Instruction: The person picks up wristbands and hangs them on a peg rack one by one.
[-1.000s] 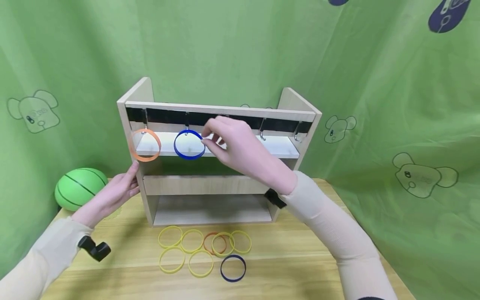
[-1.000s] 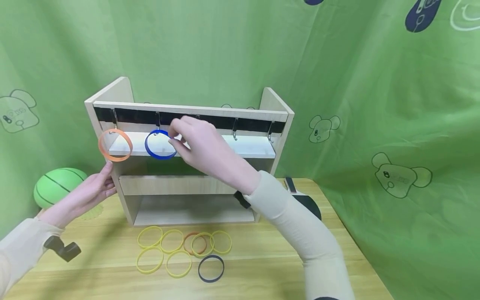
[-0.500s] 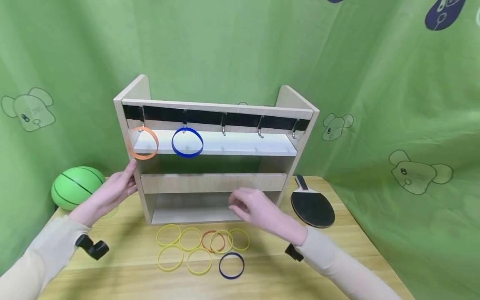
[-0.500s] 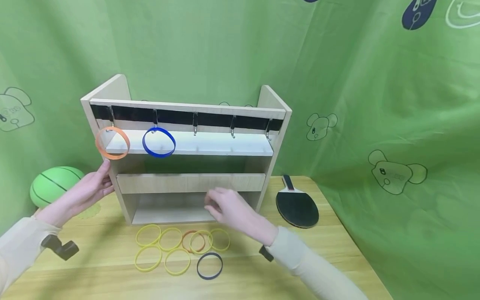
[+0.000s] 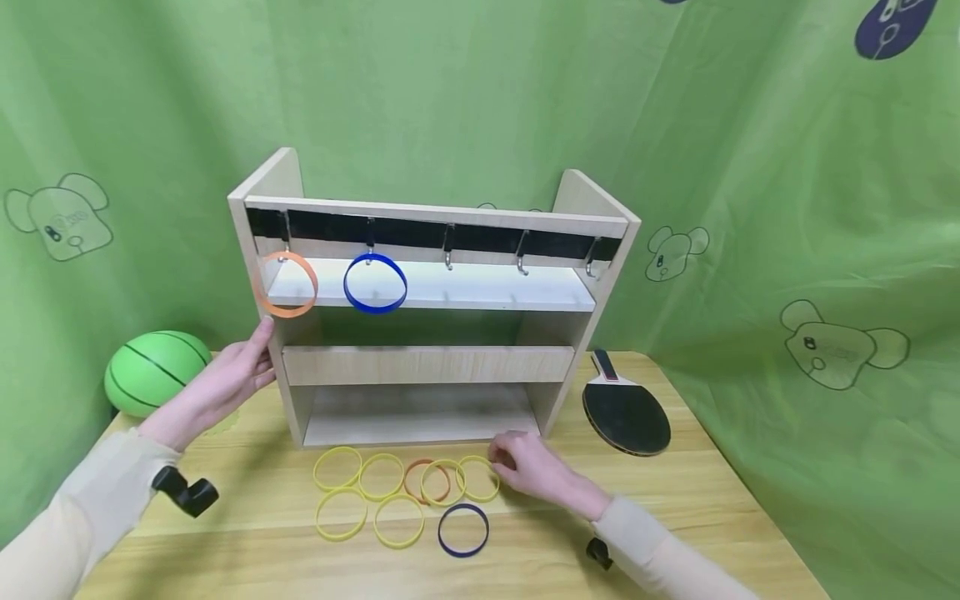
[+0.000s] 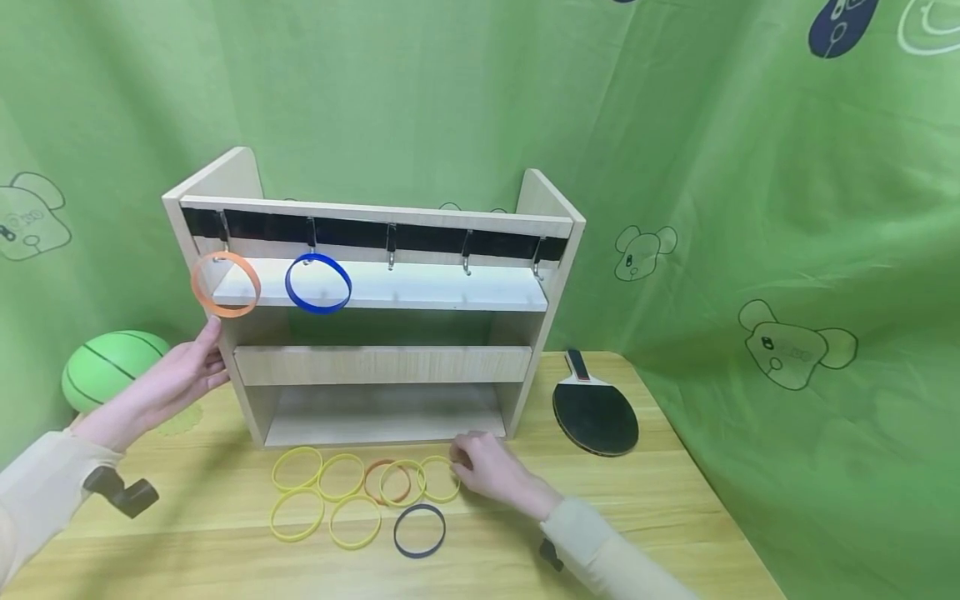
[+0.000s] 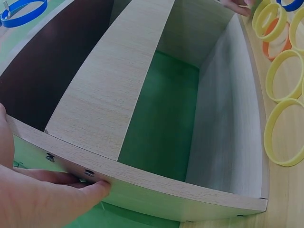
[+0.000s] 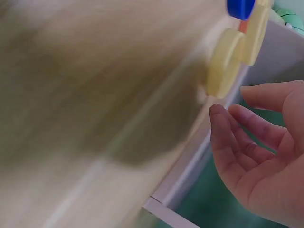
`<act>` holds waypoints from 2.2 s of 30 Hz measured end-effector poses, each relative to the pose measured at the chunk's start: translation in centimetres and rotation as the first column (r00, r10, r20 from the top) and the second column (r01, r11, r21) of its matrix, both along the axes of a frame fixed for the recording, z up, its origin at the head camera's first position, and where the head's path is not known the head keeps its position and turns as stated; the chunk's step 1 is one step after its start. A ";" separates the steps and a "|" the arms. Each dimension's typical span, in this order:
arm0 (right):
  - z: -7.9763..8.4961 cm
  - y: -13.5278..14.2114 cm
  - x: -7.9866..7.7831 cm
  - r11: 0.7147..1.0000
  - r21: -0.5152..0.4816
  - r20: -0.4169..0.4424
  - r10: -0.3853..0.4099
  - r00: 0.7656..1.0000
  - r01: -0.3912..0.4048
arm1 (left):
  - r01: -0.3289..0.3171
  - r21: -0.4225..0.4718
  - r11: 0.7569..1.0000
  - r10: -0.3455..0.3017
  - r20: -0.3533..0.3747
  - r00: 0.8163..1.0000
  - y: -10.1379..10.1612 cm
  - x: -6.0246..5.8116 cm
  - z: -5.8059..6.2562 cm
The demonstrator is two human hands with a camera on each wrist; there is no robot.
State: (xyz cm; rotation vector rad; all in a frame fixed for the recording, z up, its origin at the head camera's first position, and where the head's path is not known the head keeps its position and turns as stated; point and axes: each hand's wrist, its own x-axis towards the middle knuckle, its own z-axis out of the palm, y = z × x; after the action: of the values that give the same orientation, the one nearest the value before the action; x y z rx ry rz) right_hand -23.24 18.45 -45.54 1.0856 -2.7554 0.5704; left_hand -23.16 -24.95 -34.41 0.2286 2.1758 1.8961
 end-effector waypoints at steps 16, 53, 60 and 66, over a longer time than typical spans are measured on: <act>-1.7 0.1 -0.6 1.000 0.001 0.023 -0.028 0.999 0.028 | -0.008 0.001 1.000 0.008 0.005 1.000 0.0 0.0 0.0; 9.3 0.0 0.2 0.997 -0.059 -0.197 0.027 0.980 -0.040 | -0.014 0.029 0.999 0.014 0.012 1.000 0.2 0.2 0.1; 13.2 -1.0 1.0 0.993 -0.056 -0.266 0.085 0.960 -0.104 | -0.014 0.031 0.999 0.014 0.007 1.000 0.2 0.2 0.1; 16.9 -1.9 1.2 0.978 -0.092 -0.366 0.139 0.920 -0.185 | -0.016 0.039 0.999 0.016 0.012 1.000 0.2 0.1 0.1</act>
State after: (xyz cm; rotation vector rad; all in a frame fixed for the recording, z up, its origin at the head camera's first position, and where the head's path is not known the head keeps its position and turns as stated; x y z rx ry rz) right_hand -22.04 16.55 -28.69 1.2554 -2.3021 0.4978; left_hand -23.03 -24.72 -34.34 0.2072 2.1414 1.9449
